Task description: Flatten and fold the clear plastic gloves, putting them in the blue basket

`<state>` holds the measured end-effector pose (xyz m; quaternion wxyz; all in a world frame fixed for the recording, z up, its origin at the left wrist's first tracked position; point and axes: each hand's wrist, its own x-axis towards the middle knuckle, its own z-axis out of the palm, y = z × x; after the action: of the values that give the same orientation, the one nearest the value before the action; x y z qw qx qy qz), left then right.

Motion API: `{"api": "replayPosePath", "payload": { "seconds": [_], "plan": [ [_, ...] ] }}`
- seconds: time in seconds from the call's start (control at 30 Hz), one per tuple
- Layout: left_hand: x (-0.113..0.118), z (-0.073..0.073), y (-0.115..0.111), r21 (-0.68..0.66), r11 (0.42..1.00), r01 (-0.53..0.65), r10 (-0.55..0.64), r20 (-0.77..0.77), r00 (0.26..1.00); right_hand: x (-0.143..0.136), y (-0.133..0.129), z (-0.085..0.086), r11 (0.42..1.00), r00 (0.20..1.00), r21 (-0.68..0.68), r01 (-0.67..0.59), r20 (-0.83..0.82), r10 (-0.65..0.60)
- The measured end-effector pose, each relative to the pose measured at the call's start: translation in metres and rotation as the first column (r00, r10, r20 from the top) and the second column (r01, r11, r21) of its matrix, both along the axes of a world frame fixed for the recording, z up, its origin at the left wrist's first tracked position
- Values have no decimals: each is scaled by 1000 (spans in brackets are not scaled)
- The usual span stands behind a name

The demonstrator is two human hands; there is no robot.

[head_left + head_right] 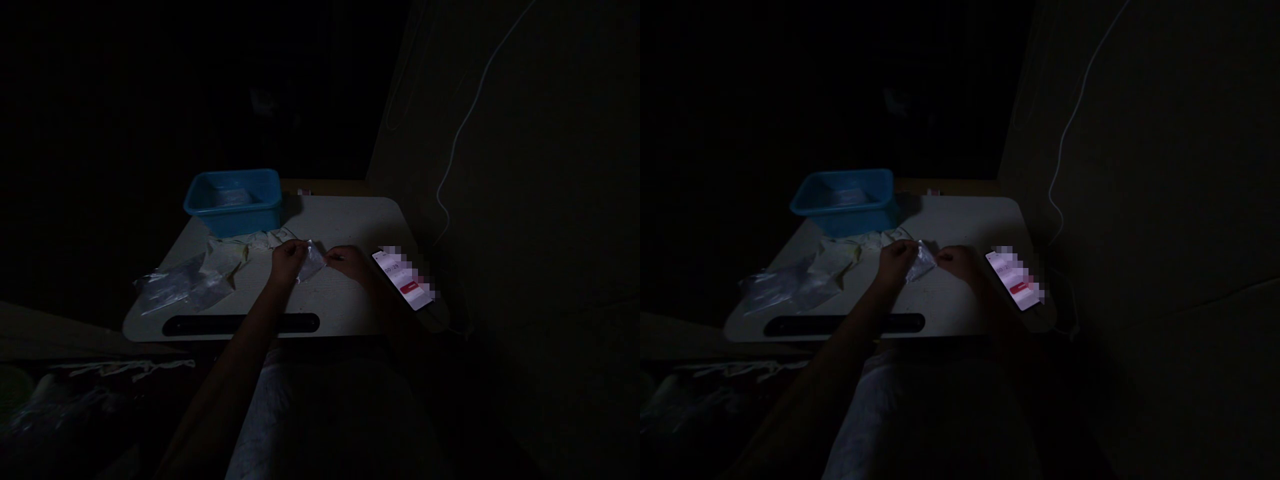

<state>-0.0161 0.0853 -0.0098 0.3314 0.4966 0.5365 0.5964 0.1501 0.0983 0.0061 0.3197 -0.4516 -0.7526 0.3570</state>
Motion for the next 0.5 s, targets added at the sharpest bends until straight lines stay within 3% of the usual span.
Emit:
{"api": "replayPosePath", "payload": {
  "seconds": [0.17, 0.5],
  "plan": [
    [0, 1, -1, -7, 1000, -5, 5, 9, 1000, 2, 2, -3, 1000, 999, 3, 28, 20, -28],
    [4, 6, -5, -24, 998, 59, -58, 33, 998, -1, -4, 8, 999, 999, 6, 37, 6, -37]
  ]
}}
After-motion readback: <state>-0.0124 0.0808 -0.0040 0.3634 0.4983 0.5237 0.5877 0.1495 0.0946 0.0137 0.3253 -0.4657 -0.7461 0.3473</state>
